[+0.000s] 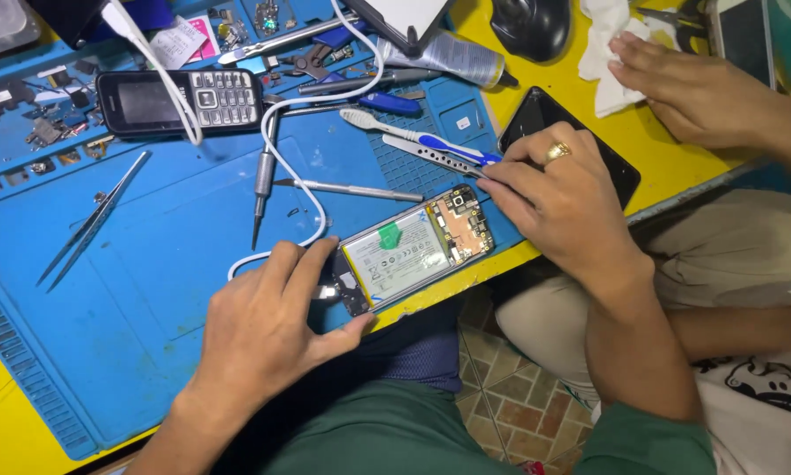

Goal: The person repairs a disassembled smartphone on a blue mat. They use a screwdriver to tighten screws near the battery and a metal spudger to adjust internal components. The person also connects a white charging cable to the phone to test it.

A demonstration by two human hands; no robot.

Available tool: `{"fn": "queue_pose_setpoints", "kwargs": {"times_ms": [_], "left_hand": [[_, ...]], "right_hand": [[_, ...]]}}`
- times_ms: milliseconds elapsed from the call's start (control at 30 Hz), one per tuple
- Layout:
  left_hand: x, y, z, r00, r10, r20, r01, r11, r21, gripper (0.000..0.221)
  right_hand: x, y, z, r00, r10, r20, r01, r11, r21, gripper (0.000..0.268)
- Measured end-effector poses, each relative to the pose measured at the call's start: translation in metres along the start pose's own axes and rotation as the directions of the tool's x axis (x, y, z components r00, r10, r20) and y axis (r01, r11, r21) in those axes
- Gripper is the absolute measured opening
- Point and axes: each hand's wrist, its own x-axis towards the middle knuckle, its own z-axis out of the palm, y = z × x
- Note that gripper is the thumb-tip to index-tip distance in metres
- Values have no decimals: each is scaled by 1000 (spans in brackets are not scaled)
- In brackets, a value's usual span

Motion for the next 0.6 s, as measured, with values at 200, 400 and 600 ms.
{"fn": "queue_pose_setpoints", "kwargs": {"times_ms": [200, 400, 600], "left_hand": [[-7, -8, -7, 998, -8, 60, 7, 1000, 19, 83], [-4, -11, -3, 999, 46, 12, -46, 999, -14, 80], [-2, -12, -3, 998, 44, 42, -42, 998, -39, 90]], "right_hand": [[4, -7, -14, 979, 130, -157, -74, 943, 325, 6], [-16, -4, -23, 910, 374, -181, -206, 784, 586, 13], [-44, 13, -7, 813, 542, -211, -161, 557, 815, 14]]}}
